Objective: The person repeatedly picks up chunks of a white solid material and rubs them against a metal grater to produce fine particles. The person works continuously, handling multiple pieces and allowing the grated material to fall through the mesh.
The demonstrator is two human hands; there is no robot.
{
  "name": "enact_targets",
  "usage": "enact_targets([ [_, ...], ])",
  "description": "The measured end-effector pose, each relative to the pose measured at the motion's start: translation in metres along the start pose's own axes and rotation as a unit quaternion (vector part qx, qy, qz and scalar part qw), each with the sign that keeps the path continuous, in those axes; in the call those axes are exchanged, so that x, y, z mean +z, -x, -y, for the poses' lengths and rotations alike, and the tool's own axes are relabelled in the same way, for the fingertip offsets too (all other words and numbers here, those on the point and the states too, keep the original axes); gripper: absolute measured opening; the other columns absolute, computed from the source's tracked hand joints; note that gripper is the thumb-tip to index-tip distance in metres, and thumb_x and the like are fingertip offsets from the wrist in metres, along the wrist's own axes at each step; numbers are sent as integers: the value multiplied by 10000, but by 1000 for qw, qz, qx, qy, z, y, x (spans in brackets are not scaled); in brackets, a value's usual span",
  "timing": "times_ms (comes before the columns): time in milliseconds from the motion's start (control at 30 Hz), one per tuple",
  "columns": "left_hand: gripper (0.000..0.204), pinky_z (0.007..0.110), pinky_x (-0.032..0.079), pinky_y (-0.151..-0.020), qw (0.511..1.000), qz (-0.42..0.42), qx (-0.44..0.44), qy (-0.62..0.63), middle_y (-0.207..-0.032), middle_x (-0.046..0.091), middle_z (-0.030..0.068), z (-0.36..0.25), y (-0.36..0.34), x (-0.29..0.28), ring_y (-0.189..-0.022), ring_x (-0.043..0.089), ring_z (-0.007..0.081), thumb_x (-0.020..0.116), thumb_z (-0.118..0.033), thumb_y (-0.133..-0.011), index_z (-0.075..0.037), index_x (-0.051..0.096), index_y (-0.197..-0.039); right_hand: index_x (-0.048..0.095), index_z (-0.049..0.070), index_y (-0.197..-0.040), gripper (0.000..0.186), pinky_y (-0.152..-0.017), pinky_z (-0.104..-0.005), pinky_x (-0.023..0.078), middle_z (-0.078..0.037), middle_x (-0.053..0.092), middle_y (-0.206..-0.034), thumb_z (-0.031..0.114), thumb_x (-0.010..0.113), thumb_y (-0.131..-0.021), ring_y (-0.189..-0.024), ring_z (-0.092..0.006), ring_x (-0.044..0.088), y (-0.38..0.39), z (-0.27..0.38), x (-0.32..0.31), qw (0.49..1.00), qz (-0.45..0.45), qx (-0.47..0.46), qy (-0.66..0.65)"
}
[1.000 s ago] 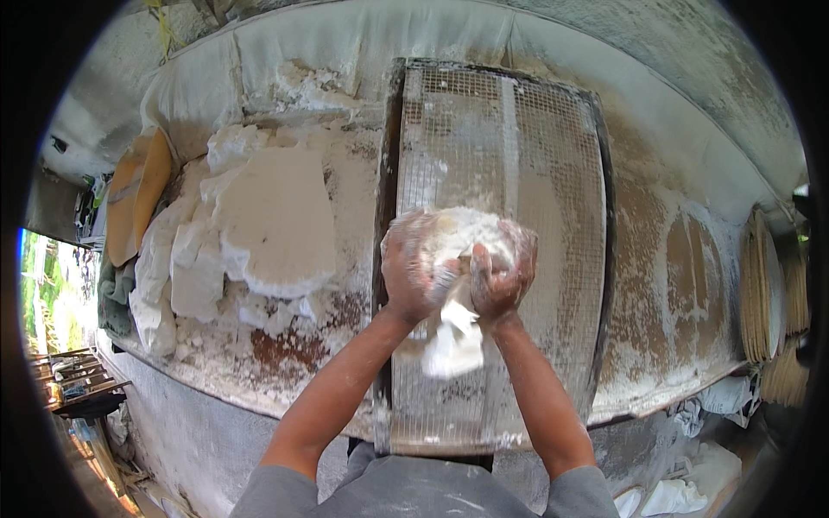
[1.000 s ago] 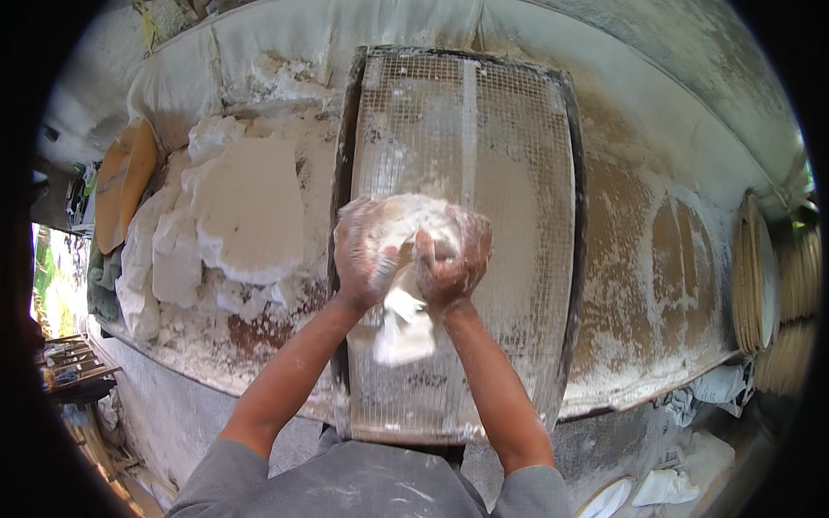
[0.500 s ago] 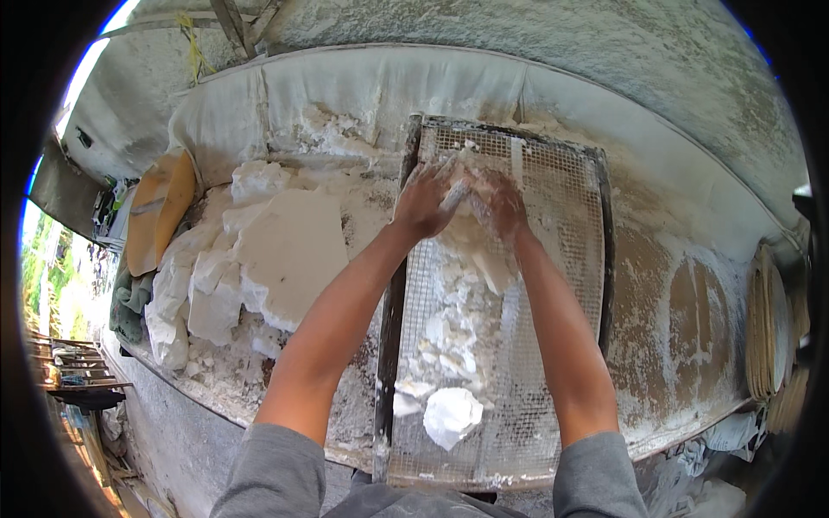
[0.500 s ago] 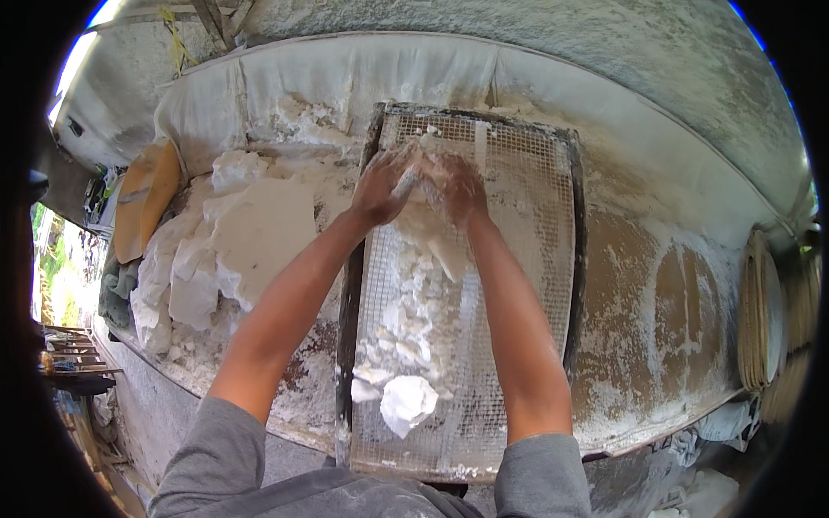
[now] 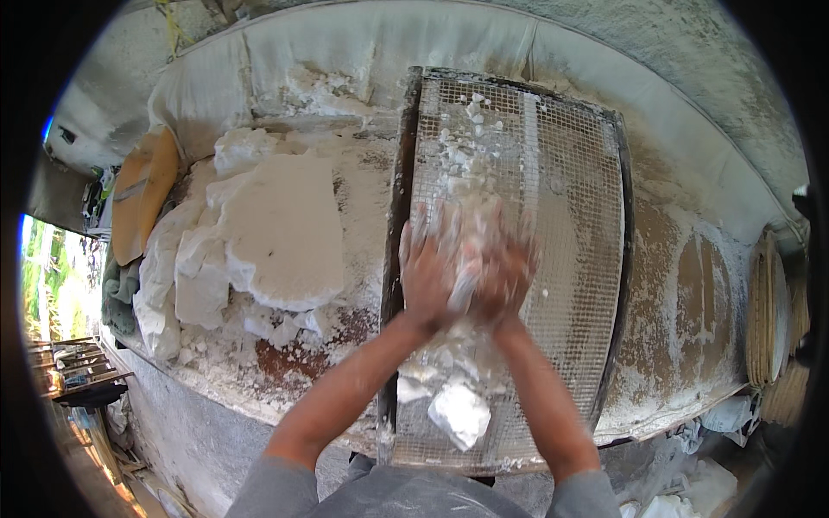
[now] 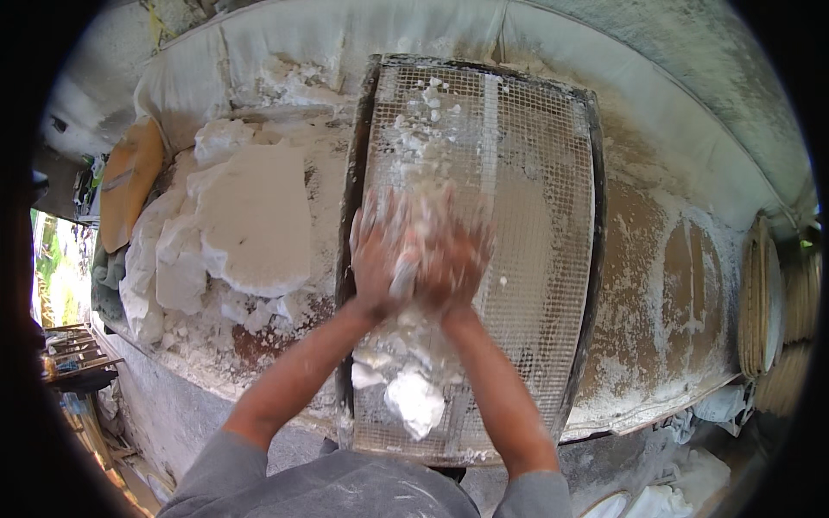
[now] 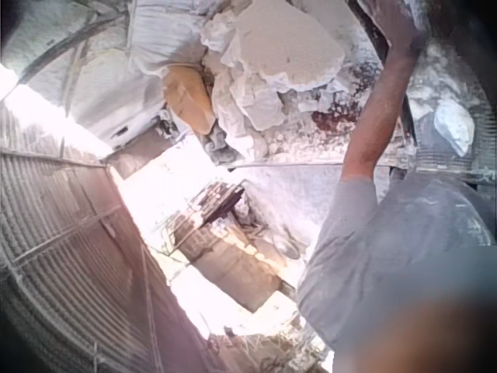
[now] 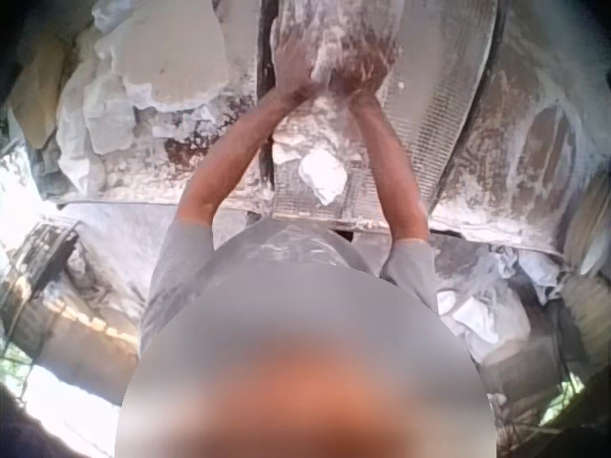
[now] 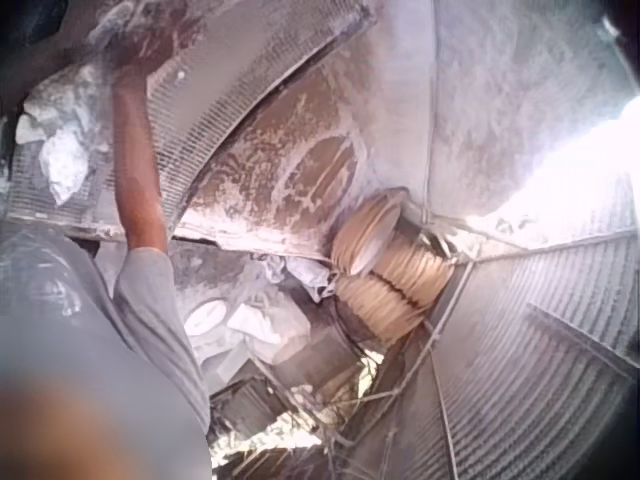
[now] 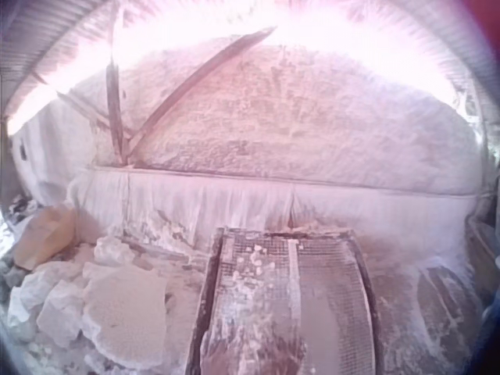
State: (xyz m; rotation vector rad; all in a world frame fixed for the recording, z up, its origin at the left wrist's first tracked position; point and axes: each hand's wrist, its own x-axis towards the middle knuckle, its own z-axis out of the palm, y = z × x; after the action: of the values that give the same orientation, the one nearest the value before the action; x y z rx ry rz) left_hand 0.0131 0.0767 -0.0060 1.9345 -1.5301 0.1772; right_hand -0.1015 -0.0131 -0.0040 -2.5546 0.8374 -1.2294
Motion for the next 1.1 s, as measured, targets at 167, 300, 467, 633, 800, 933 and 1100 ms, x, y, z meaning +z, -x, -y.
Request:
enact_targets([
  [167, 680, 486, 180, -1244, 989, 72, -127, 26, -1557, 406, 260, 43, -154, 41, -1501, 291, 420, 434, -552, -995, -36, 549, -1424, 501, 193, -1488, 601, -1250, -554, 117, -166, 295, -1651, 512, 489, -979, -1536, -414, 208, -125, -80, 73, 971, 152, 61, 177],
  [300, 769, 491, 161, -1253, 992, 79, -95, 22, -1570, 385, 256, 59, -231, 32, -1498, 296, 407, 404, -622, -989, -32, 480, -1476, 388, 238, -1560, 609, -1262, -507, 135, -156, 247, -1669, 487, 438, -1007, -1555, -385, 146, -190, -108, 100, 928, 276, 108, 227],
  [467, 891, 481, 198, -1248, 996, 72, 45, 21, -1589, 344, 246, 56, -160, 30, -1491, 295, 406, 455, -658, -958, -22, 301, -1564, 384, 258, -1566, 541, -1272, -426, 180, -128, 265, -1664, 393, 403, -1043, -1545, -319, 204, -135, -99, 76, 947, 268, 42, 170],
  [633, 771, 487, 292, -1200, 980, 195, -15, 47, -1548, 401, 266, 16, -27, -7, -1434, 385, 421, 502, -563, -972, 6, 429, -1486, 546, 250, -1467, 501, -1254, -425, 246, -137, 410, -1587, 411, 498, -996, -1462, -318, 382, -16, -53, 13, 937, 325, 124, -32],
  [800, 515, 466, 288, -1202, 945, -89, 2, 315, -1498, 509, 217, -38, 66, -51, -1434, 413, 407, 483, -326, -988, 18, 581, -1360, 653, 13, -1223, 342, -1137, -513, 405, -199, 592, -1407, 241, 579, -980, -1345, -388, 533, 56, 32, -37, 993, -52, -55, -87],
  [933, 561, 538, 95, -1242, 988, -40, -89, 122, -1567, 449, 161, -24, 41, -10, -1519, 269, 402, 488, -369, -971, -59, 565, -1432, 519, 114, -1473, 560, -1247, -522, 167, -185, 399, -1589, 427, 417, -1020, -1511, -410, 279, 37, 38, -25, 986, 144, 87, 19],
  [1100, 503, 571, 83, -1238, 996, -59, -64, 36, -1516, 455, 270, 39, -117, 46, -1499, 262, 457, 478, -380, -1004, -35, 618, -1342, 458, 170, -1516, 584, -1218, -557, 219, -174, 296, -1639, 387, 503, -976, -1514, -434, 243, -100, -53, 61, 972, 158, 72, 158],
])
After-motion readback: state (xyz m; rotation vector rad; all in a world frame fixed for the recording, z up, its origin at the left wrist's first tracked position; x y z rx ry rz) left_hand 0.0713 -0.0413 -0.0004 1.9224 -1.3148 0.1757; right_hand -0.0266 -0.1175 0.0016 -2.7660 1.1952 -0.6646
